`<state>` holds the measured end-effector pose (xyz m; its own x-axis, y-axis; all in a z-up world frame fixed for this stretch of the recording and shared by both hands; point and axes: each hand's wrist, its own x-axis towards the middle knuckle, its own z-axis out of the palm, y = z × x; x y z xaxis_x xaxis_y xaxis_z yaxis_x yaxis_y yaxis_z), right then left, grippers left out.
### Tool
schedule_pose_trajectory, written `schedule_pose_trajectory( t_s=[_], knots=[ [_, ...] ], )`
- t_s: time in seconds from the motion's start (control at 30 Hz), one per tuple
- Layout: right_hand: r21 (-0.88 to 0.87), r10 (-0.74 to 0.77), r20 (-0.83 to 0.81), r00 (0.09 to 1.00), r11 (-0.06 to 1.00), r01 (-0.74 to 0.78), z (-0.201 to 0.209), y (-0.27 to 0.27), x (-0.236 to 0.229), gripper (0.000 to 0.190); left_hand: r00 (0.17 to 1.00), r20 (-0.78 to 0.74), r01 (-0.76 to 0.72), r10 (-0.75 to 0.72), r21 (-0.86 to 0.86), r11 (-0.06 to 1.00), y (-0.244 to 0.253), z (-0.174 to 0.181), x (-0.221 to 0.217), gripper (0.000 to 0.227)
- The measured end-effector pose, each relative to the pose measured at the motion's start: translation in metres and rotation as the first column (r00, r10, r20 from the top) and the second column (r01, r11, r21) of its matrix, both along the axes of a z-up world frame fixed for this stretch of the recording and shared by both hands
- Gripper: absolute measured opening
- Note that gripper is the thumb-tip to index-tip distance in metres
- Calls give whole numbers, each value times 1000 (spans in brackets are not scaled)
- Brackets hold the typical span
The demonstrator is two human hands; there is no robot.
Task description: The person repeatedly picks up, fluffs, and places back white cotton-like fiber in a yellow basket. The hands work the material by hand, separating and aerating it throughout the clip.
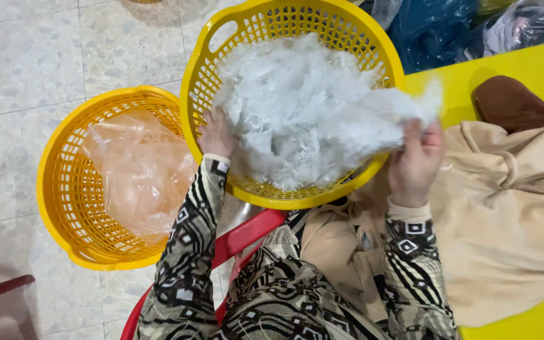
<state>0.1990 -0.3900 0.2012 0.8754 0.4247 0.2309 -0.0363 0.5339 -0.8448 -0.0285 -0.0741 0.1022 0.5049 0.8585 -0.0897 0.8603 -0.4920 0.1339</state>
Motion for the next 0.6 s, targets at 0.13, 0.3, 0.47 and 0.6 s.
schedule_pose_trajectory(
  t_s=[0.13,0.3,0.47,0.6],
  knots=[
    [-18,192,-229,954,979,-202,-42,41,-18,14,727,555,450,-404,60,891,-56,70,-2,112],
    [18,397,-420,816,903,-430,-74,71,-26,28,244,840,761,-485,144,632,-105,102,3,66],
    [-506,195,-94,976,835,-215,-68,54,-41,59,353,902,596,-250,-10,803,-117,83,9,11],
    [-469,263,558,787,882,38,-47,39,-74,79,418,908,458,40,-248,854,-120,59,21,12]
  ],
)
